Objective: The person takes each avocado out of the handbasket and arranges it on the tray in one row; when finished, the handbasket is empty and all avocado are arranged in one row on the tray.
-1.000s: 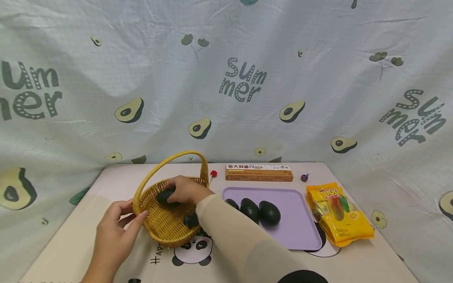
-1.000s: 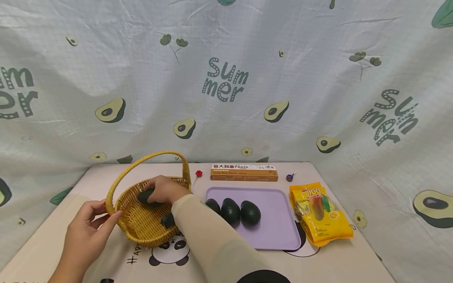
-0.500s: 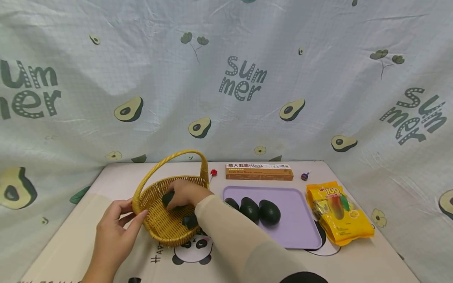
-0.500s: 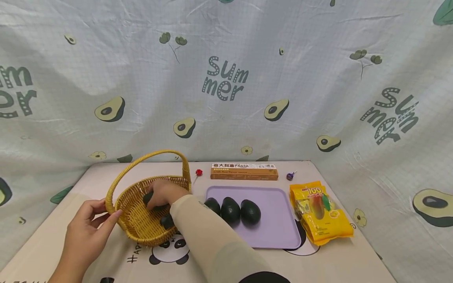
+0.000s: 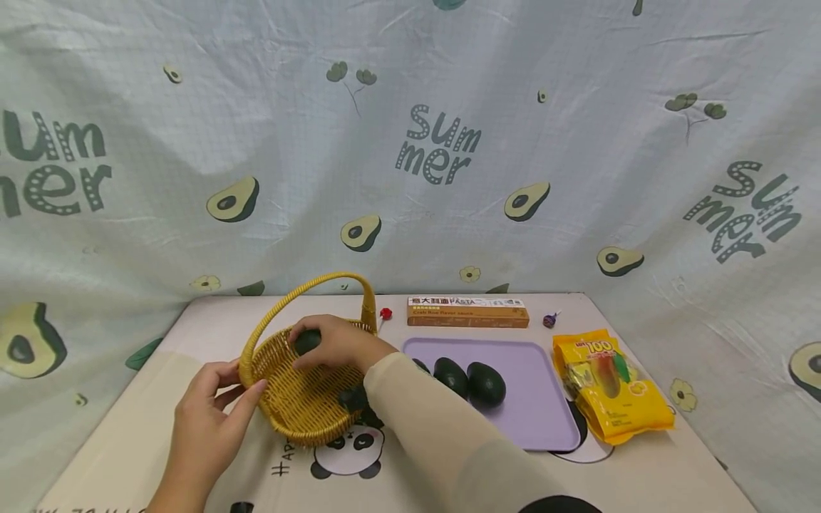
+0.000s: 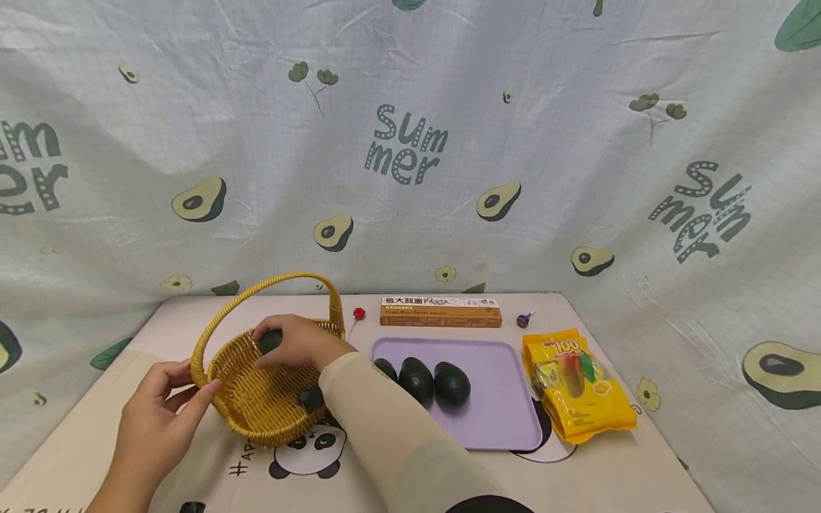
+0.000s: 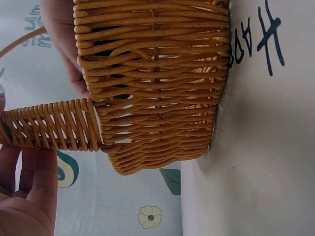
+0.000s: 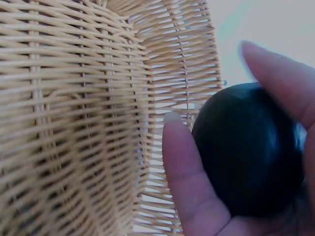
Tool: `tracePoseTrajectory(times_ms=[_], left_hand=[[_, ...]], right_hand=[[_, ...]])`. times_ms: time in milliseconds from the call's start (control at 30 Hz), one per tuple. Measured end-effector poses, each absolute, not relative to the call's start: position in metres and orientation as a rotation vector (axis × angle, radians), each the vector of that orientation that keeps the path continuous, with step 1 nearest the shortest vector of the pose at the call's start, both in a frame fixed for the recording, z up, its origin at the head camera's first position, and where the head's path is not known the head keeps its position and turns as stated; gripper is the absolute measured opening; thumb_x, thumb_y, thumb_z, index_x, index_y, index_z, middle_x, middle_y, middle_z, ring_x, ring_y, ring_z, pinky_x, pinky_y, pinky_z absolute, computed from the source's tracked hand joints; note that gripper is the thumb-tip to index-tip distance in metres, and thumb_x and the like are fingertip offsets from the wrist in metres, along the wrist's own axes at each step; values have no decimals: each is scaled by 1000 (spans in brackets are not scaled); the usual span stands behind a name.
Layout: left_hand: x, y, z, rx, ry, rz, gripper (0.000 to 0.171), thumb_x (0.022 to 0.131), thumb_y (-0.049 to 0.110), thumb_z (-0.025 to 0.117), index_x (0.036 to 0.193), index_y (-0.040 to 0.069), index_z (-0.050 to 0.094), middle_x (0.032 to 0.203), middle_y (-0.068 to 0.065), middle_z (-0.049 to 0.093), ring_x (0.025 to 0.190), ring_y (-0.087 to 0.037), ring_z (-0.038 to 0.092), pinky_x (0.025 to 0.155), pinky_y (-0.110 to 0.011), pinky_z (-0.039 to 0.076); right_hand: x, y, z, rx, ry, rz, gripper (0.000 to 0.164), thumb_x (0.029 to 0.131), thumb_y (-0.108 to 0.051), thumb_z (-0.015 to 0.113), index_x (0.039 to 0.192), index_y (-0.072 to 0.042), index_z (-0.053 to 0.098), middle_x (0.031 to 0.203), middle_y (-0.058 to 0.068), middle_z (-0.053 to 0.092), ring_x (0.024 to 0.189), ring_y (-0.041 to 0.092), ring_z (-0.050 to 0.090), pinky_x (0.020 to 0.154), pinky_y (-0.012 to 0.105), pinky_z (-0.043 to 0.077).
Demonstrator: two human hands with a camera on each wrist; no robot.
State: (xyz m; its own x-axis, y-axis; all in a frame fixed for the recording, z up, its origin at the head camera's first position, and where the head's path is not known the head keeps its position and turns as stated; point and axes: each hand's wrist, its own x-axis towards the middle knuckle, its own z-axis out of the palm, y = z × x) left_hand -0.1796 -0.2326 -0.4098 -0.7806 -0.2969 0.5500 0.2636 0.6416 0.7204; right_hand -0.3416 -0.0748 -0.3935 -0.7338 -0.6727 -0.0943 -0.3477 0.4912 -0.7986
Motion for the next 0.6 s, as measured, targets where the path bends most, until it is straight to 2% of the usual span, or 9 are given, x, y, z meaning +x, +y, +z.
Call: tracePoseTrajectory(times_ms=[100,200,333,500,600], left_hand=[[-179,-232,-409,34,-2213,-1095,32,85,-6,79,110,-3,59,114,-9,63,101,16,53,86,1,49],[-179,-233,-408,35,-2216,-1106,32,86,-6,78,110,-3,59,115,-9,63,102,15,53,86,1,49],[-179,-234,-407,35,-2210,-1114,32,86,-6,78,111,-3,59,115,-8,63,102,15,53,85,2,48],[-178,-234,-407,27,-2212,-1117,33,86,-6,78,112,-3,58,116,-9,63,102,15,54,85,1,49],[-178,-233,-409,18,-2213,-1122,33,86,-7,78,111,-3,58,115,-9,63,101,14,55,85,0,50]], right_hand=[[-342,-70,-391,-862,2304,-1203,35,93,-22,76,128,-24,68,122,-6,59,96,14,59,68,33,66],[-342,-64,-389,-853,2245,-1267,40,94,-18,71,132,-26,67,124,-5,58,99,16,59,69,31,66],[-340,-56,-384,-875,2192,-1310,44,92,-18,77,134,-25,65,127,-4,57,103,16,58,69,27,65],[-336,-39,-379,-913,2205,-1335,46,88,-19,81,130,-27,66,125,-3,56,100,18,60,73,36,67],[-333,-23,-379,-946,2264,-1297,48,86,-20,83,129,-29,64,126,-5,56,101,18,61,77,33,65]])
